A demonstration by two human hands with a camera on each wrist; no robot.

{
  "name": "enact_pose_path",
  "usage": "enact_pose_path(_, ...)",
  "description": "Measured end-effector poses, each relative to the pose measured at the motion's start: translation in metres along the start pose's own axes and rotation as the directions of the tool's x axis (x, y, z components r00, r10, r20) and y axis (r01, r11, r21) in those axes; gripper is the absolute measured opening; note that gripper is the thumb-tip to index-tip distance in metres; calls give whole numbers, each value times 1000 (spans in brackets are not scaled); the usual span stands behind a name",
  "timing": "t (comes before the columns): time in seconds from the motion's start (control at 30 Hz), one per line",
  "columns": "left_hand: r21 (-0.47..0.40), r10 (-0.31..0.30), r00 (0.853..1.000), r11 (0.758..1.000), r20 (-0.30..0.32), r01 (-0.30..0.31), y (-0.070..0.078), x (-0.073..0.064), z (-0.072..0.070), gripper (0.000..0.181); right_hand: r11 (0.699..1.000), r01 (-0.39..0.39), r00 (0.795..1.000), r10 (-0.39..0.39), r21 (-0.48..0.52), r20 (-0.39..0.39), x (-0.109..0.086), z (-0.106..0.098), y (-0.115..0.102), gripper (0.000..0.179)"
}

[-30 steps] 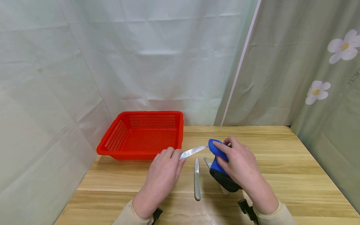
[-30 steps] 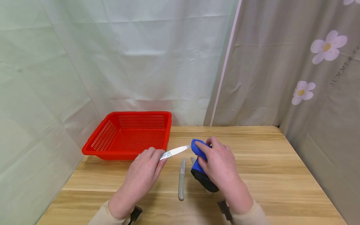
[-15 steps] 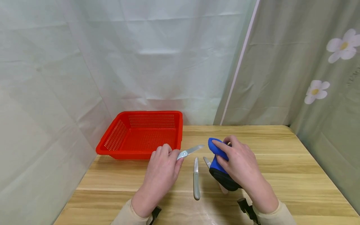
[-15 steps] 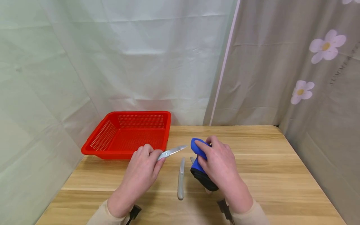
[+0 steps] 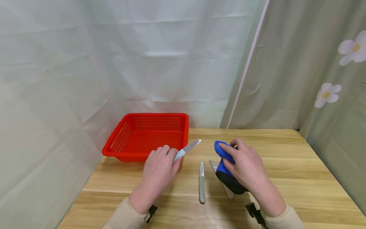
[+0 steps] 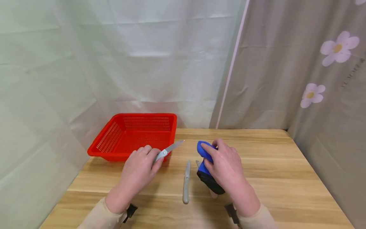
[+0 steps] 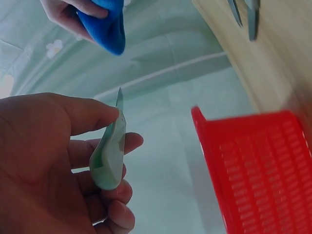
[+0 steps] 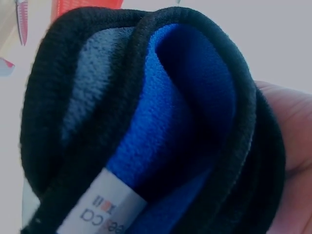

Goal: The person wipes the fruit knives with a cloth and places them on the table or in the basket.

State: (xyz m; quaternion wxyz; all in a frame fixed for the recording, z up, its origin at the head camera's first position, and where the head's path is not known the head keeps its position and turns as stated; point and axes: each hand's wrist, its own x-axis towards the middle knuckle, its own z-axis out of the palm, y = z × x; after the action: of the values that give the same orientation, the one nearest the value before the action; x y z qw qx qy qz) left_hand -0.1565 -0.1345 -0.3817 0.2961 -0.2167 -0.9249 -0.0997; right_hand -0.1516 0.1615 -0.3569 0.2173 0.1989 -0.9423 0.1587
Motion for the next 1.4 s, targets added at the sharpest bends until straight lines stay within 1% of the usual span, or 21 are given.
enact_pose_path(0.07,7,-7,1000,1000,22,7,-5,2,-2,21,1000,2,1000,-2,-5,4,0,0,2,49)
enact_pose_path(0.2,23,-4,999,1000,42,3,-16,8,-4,21,1000,6,1000,-5,-12,11,1,0,5,50)
enact_pose_path(0.37,50,-30,997,998,72,27,-27,17,-7,22,1000,5,1000,-5,-19,16,4,0,6,50)
enact_pose_path(0.5,60,-42,995,998,85,37,-34,24,-7,27,1000,12,1000,-12,-22,12,5,1,6,50)
enact_pose_path(0.57,55,-54,993,997,103,49,-36,27,-7,27,1000,14,1000,-14,-26,12,6,2,6,50)
enact_pose_path(0.73,50,-106,980,994,168,99,-41,40,-4,25,999,18,1000,-18,-31,9,9,5,8,49)
enact_pose_path(0.87,72,-126,972,991,200,113,-45,52,-2,26,999,24,1000,-23,-30,10,12,8,10,48)
enact_pose_path(0.97,71,-139,966,989,220,126,-48,61,-2,28,999,28,1000,-28,-27,10,15,10,11,47)
enact_pose_path(1.1,65,-171,950,985,263,160,-52,72,0,27,999,35,999,-35,-17,0,20,12,12,46)
enact_pose_path(1.23,80,-200,930,980,309,184,-56,83,5,24,999,47,999,-47,-13,-9,26,15,13,46)
enact_pose_path(1.33,85,-226,906,974,357,209,-58,90,11,22,999,45,999,-45,-16,-3,28,18,13,46)
enact_pose_path(1.4,86,-245,883,969,399,231,-60,94,15,21,999,39,999,-39,-17,6,28,20,12,46)
